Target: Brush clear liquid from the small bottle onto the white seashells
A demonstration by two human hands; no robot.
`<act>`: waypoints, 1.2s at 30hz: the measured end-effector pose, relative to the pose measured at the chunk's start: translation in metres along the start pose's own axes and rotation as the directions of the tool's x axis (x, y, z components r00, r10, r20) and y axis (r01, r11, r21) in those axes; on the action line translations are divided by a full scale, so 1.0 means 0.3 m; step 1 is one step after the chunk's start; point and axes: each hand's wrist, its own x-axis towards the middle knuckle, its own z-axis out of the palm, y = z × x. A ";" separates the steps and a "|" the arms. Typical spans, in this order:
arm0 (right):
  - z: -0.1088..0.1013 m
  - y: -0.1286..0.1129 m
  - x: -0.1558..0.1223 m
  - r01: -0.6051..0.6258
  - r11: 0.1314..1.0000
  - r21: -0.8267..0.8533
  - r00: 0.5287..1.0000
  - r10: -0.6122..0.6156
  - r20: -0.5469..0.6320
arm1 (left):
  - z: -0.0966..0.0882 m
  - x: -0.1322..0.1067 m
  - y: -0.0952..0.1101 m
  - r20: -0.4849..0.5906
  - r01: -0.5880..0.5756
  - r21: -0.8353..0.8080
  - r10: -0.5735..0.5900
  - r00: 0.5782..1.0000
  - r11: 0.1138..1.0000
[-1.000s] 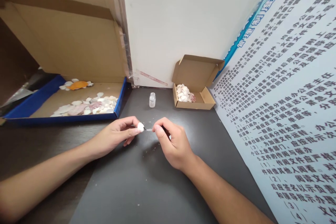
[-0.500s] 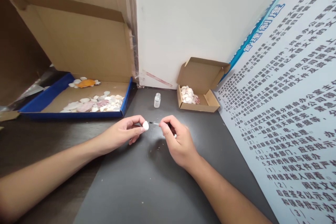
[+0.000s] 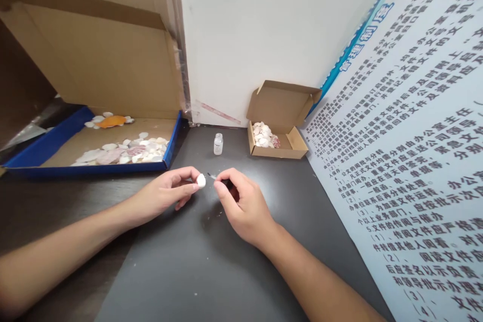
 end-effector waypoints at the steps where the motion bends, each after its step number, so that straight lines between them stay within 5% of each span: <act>1: 0.000 -0.001 0.001 -0.002 1.000 -0.016 1.000 0.002 -0.010 | 0.000 0.000 0.001 0.001 0.003 0.002 -0.003 1.000 1.000; 6: -0.002 0.006 0.006 -0.013 0.999 0.038 1.000 0.013 0.018 | -0.004 -0.005 0.005 0.014 -0.019 -0.027 0.019 1.000 0.999; 13: 0.011 0.018 0.004 -0.071 0.996 -0.058 0.997 0.068 -0.048 | 0.015 -0.052 0.020 0.063 -0.253 -0.314 0.285 0.956 0.915; 21: 0.032 0.019 -0.002 -0.080 0.992 -0.101 0.994 0.087 0.060 | 0.026 -0.065 0.041 0.173 -0.301 -0.327 0.370 0.913 0.896; 30: 0.084 -0.012 -0.015 -0.018 0.979 -0.202 0.990 0.045 0.131 | 0.033 -0.062 0.030 0.206 -0.283 -0.375 0.377 0.903 0.883; 36: -0.007 -0.096 -0.018 0.021 0.911 -0.411 0.995 0.020 0.096 | 0.011 -0.044 0.014 0.087 -0.217 -0.433 0.280 0.956 0.875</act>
